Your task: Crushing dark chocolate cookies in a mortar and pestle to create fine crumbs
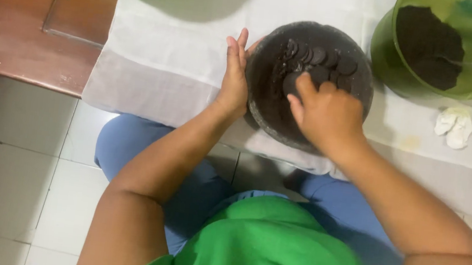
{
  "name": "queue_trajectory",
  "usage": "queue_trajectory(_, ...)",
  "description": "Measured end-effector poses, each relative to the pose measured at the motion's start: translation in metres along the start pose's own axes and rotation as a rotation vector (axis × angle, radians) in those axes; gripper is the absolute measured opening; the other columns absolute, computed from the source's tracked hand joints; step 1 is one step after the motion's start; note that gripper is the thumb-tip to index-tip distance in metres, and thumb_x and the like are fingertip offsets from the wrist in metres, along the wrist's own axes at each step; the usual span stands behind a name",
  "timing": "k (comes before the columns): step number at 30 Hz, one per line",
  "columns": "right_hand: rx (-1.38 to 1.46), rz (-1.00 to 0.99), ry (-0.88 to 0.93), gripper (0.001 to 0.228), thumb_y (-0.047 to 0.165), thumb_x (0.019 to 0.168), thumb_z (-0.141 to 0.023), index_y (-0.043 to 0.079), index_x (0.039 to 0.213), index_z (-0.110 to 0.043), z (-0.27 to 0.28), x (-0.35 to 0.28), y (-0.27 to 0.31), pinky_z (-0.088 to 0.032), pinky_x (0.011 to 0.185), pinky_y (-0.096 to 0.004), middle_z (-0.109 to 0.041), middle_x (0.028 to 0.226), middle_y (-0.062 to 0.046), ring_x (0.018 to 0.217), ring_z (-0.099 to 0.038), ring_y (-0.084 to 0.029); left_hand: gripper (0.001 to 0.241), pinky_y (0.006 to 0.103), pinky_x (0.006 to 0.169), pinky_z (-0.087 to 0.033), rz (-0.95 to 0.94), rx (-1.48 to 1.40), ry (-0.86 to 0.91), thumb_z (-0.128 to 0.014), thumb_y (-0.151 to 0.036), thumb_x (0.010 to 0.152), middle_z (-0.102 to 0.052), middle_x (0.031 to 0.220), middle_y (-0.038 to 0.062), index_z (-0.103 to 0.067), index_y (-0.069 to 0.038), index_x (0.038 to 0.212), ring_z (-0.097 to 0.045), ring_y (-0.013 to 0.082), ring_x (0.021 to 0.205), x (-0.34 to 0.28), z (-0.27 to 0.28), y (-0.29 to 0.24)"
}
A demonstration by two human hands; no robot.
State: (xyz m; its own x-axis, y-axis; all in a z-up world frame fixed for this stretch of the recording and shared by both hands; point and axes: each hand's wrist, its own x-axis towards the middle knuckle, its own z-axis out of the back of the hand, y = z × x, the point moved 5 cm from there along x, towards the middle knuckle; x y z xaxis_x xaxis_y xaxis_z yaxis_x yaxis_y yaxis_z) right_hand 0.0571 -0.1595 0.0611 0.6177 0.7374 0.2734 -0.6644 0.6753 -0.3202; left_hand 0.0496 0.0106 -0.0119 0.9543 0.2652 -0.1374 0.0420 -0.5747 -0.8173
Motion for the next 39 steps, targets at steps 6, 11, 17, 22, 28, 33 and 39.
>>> queue_trajectory(6,0.916,-0.395,0.457,0.033,0.025,0.098,-0.066,0.008,0.126,-0.063,0.002,0.026,-0.074,-0.047,0.053,-0.035,-0.072,0.088,-0.015,0.056,-0.063,-0.024,0.099,0.0517,0.123,-0.020,-0.031,0.038,0.058,-0.016,-0.074,0.088,-0.029,0.163,0.025,0.000,-0.008,0.161,-0.024,0.0406,0.152,-0.002,-0.001,-0.004)
queue_trajectory(11,0.649,-0.304,0.530,0.037,0.036,0.094,-0.067,0.012,0.122,-0.067,-0.003,0.011,-0.086,-0.054,0.068,-0.044,-0.075,0.100,-0.015,0.076,-0.072,-0.033,0.099,0.0531,0.123,-0.021,-0.010,0.030,0.062,-0.015,-0.074,0.087,-0.027,0.163,0.025,-0.001,-0.010,0.161,-0.023,0.0414,0.153,-0.002,-0.001,-0.001)
queue_trajectory(17,0.432,-0.166,0.630,0.037,0.044,0.092,-0.068,0.018,0.118,-0.068,-0.010,0.033,-0.070,-0.054,0.067,-0.045,-0.075,0.089,-0.011,0.072,-0.071,-0.033,0.098,0.0602,0.120,-0.022,-0.010,0.076,0.040,-0.014,-0.075,0.087,-0.024,0.164,0.028,-0.002,-0.013,0.161,-0.020,0.0456,0.153,-0.002,-0.001,0.000)
queue_trajectory(22,0.137,0.101,0.648,0.042,0.042,0.093,-0.062,0.017,0.127,-0.065,0.022,0.048,-0.031,-0.058,0.065,-0.045,-0.077,0.081,-0.015,0.072,-0.076,-0.034,0.100,0.0567,0.120,-0.023,-0.002,0.058,0.022,-0.014,-0.076,0.085,-0.026,0.163,0.028,-0.002,-0.012,0.161,-0.024,0.0446,0.152,-0.002,-0.003,-0.005)
queue_trajectory(28,0.002,0.116,-0.094,0.029,0.037,0.097,-0.060,0.016,0.115,-0.069,0.003,-0.015,-0.006,-0.049,0.042,-0.038,-0.056,0.059,-0.010,0.048,-0.064,-0.028,0.089,0.0543,0.127,-0.023,0.001,-0.020,0.002,-0.014,-0.078,0.097,-0.029,0.164,0.020,-0.004,-0.022,0.165,-0.027,0.0391,0.153,0.002,0.008,0.013)
queue_trajectory(33,0.467,-0.204,0.244,0.043,0.044,0.093,-0.066,0.020,0.129,-0.062,-0.016,-0.011,-0.045,-0.057,0.067,-0.054,-0.075,0.082,-0.021,0.078,-0.075,-0.044,0.087,0.0587,0.125,-0.021,0.020,0.179,0.002,-0.009,-0.076,0.098,-0.030,0.163,0.023,-0.003,-0.020,0.164,-0.026,0.0431,0.152,0.001,0.004,0.002)
queue_trajectory(39,0.910,-0.383,-0.183,0.045,0.038,0.085,-0.081,0.022,0.126,-0.068,-0.044,-0.055,-0.070,-0.056,0.062,-0.048,-0.071,0.075,-0.018,0.075,-0.072,-0.041,0.067,0.0618,0.115,-0.035,0.114,0.675,0.021,-0.035,-0.061,0.105,-0.051,0.150,0.021,-0.037,-0.018,0.157,-0.043,0.0418,0.143,0.053,0.026,-0.013)
